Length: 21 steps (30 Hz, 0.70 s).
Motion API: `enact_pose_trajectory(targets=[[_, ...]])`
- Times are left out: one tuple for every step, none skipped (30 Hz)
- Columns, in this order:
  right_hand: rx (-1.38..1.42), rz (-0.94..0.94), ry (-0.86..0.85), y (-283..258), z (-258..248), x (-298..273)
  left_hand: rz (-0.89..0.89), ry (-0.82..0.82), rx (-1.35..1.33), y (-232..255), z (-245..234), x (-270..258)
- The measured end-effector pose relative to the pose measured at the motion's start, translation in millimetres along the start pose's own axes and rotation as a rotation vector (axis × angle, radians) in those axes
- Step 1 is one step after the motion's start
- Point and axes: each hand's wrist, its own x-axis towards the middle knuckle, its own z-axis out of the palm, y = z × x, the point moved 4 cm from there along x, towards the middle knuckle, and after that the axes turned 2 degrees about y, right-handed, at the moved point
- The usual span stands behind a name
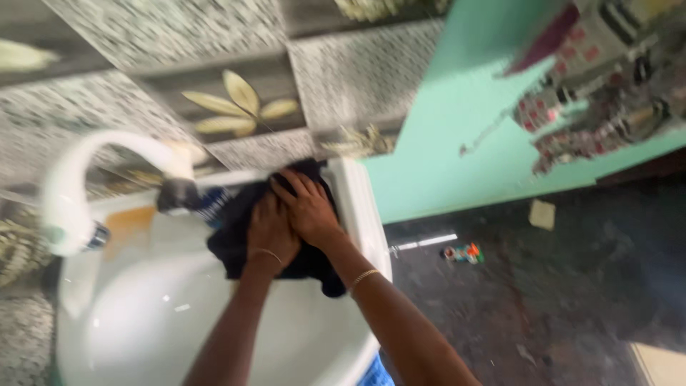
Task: The person scrubs a white sink with a blue brush, rinses the brush and hands under running water, and wipes the sink and surrounding tiles with a dark cloth. The sink and tiles are visibly stained with an orange substance during the process.
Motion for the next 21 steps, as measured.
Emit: enact_pose_trajectory(targets=[[0.0, 0.026, 0.054, -2.8, -0.4, -7.0, 0.008, 0.036, -0.03, -1.0, 1.0, -2.4], [-0.004, 0.043, 0.116, -4.5, -3.7, -11.1, 0.013, 0.083, -0.057, -2.2, -0.1, 0.6], [-0.008, 0.06, 0.178, -6.8, -7.7, -17.9, 0.018, 0.131, -0.085, -3.3, -1.4, 3.3], [-0.005, 0.1, 0.168, -9.4, -8.3, -29.2, 0.032, 0.131, -0.096, -1.8, 0.9, 1.7], [-0.002, 0.141, 0.157, -12.6, -9.5, -42.8, 0.046, 0.13, -0.106, 1.0, 3.6, -2.2], [0.003, 0.176, 0.157, -15.7, -11.8, -49.5, 0.062, 0.138, -0.11, 0.8, 3.4, -2.8], [0.003, 0.184, 0.167, -20.0, -15.5, -59.3, 0.108, 0.103, -0.038, 5.5, 6.0, -6.3], [0.002, 0.19, 0.181, -24.1, -19.9, -70.2, 0.156, 0.072, 0.035, 11.2, 9.0, -9.8], [0.001, 0.195, 0.194, -27.8, -24.0, -79.2, 0.204, 0.042, 0.109, 14.6, 11.7, -13.6], [-0.01, 0.192, 0.198, -30.8, -27.0, -84.5, 0.214, 0.004, 0.105, 15.7, 14.8, -16.9], [-0.021, 0.189, 0.202, -33.0, -29.1, -87.6, 0.225, -0.034, 0.101, 17.9, 19.0, -19.9], [-0.028, 0.185, 0.203, -34.7, -30.2, -89.5, 0.233, -0.076, 0.098, 18.0, 23.4, -23.5], [-0.07, 0.172, 0.194, -35.6, -30.6, -89.0, 0.236, -0.038, 0.033, 16.9, 24.0, -24.2], [-0.111, 0.158, 0.186, -35.4, -30.2, -85.1, 0.239, -0.001, -0.031, 14.9, 23.7, -22.8], [-0.151, 0.145, 0.178, -33.6, -29.2, -78.2, 0.243, 0.037, -0.094, 11.7, 22.6, -19.2], [-0.126, 0.147, 0.163, -30.6, -27.3, -71.8, 0.249, 0.05, -0.095, 9.2, 22.6, -15.4], [-0.101, 0.149, 0.148, -26.2, -24.9, -63.6, 0.256, 0.064, -0.095, 6.8, 22.0, -10.8], [-0.076, 0.153, 0.132, -21.9, -22.2, -58.2, 0.262, 0.076, -0.097, 6.4, 21.3, -8.7], [-0.077, 0.155, 0.102, -17.4, -18.8, -51.8, 0.24, 0.061, -0.123, 4.4, 20.5, -5.4], [-0.081, 0.157, 0.078, -11.9, -16.5, -44.0, 0.223, 0.051, -0.148, 2.8, 18.4, 1.1], [-0.085, 0.16, 0.053, -8.1, -14.5, -38.5, 0.205, 0.041, -0.173, 2.9, 15.9, 4.4]])
